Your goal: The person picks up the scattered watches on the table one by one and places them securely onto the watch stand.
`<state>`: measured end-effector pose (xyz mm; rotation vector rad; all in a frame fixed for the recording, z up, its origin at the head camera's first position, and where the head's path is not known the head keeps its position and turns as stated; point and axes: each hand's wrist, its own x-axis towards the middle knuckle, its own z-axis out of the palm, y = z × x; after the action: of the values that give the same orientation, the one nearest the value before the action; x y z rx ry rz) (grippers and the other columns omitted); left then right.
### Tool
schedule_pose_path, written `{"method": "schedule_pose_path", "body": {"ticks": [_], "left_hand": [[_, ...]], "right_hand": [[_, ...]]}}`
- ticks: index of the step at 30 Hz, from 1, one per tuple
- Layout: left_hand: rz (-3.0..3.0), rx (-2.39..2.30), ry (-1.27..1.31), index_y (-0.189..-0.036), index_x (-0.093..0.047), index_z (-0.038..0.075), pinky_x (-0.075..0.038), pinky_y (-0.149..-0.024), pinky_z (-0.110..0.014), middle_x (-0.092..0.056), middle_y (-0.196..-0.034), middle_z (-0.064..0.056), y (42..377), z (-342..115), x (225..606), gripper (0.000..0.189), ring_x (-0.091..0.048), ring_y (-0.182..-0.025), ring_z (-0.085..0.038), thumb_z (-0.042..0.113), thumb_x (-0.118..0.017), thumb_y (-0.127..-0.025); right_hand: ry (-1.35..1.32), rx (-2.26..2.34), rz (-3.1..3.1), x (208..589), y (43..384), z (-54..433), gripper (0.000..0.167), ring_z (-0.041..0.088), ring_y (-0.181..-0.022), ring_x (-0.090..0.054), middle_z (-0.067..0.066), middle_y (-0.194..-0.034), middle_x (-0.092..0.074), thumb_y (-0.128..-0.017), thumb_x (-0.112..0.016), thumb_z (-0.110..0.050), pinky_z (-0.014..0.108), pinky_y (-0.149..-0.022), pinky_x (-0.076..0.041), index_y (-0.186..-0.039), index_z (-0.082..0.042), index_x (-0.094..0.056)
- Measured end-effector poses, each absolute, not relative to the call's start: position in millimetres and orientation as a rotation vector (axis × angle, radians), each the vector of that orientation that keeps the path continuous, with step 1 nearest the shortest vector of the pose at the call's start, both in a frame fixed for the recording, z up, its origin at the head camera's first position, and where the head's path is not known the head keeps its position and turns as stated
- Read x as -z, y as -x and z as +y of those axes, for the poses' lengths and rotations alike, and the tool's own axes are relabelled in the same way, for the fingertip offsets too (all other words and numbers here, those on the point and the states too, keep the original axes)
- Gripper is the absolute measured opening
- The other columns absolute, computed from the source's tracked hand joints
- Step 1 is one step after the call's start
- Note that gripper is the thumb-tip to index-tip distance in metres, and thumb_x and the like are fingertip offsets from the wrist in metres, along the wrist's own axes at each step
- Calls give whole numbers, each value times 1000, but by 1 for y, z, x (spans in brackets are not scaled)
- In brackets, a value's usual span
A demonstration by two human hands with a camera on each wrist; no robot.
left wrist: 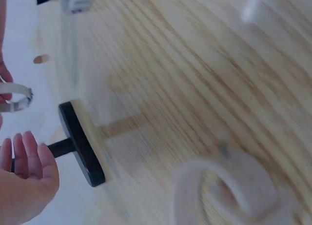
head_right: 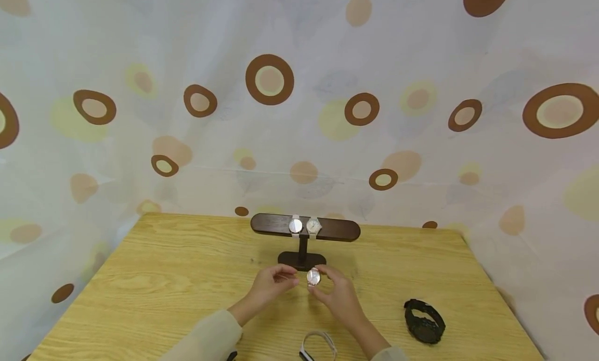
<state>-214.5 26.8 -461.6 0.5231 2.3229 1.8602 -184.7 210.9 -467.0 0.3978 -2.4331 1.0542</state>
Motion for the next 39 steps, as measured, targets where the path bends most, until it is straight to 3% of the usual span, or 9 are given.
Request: {"method": "schedule_pose_path", "body": {"ticks": [6, 14, 17, 24, 32, 39], "left_hand": [[2540, -1674, -604, -107, -62, -6, -50, -71, -22, -62, -104, -22, 223, 6, 471, 28, -59, -87, -24, 10, -66, -85], [2854, -1407, -594, -118, -57, -5, -51, -88, -44, -58, -115, -19, 237, -19, 467, 42, -55, -106, -35, 15, -69, -83], [2986, -1327, -548, -118, -57, -7, -51, -91, -46, -57, -116, -21, 242, -26, 461, 47, -55, -108, -38, 17, -72, -80], [3234, -1199, -497, -120, -54, -8, -49, -90, -49, -56, -114, -22, 255, -34, 442, 57, -55, -105, -37, 19, -77, -75], [3476, -932, -792, -124, -51, -6, -49, -92, -49, -54, -118, -20, 269, -39, 430, 67, -54, -110, -35, 22, -81, -70], [3500, -515, -977, -129, -48, -1, -44, -100, -44, -49, -130, -18, 274, -36, 422, 70, -48, -119, -33, 30, -77, -74]], "right_hand": [[-277, -1098, -2474, 466, 184, 222, 44, 24, -93, -63, 10, -103, -68, -69, -79, -6, 42, -83, -54, -109, 3, -64], [-179, -1032, -2511, 467, 179, 238, 44, 24, -90, -63, 9, -101, -69, -70, -80, -10, 39, -78, -55, -110, 0, -65], [-158, -1023, -2534, 467, 178, 246, 45, 25, -92, -63, 9, -102, -69, -71, -79, -13, 41, -79, -54, -111, -1, -64], [-92, -951, -2521, 463, 183, 267, 43, 30, -95, -62, 14, -105, -68, -74, -77, -12, 47, -79, -52, -113, 1, -62], [-38, -987, -2506, 450, 188, 278, 42, 36, -99, -60, 21, -110, -65, -79, -73, -10, 48, -83, -52, -116, 5, -59], [-13, -983, -2495, 439, 192, 286, 43, 36, -98, -59, 23, -111, -64, -81, -71, -12, 50, -84, -50, -118, 6, -57]]}}
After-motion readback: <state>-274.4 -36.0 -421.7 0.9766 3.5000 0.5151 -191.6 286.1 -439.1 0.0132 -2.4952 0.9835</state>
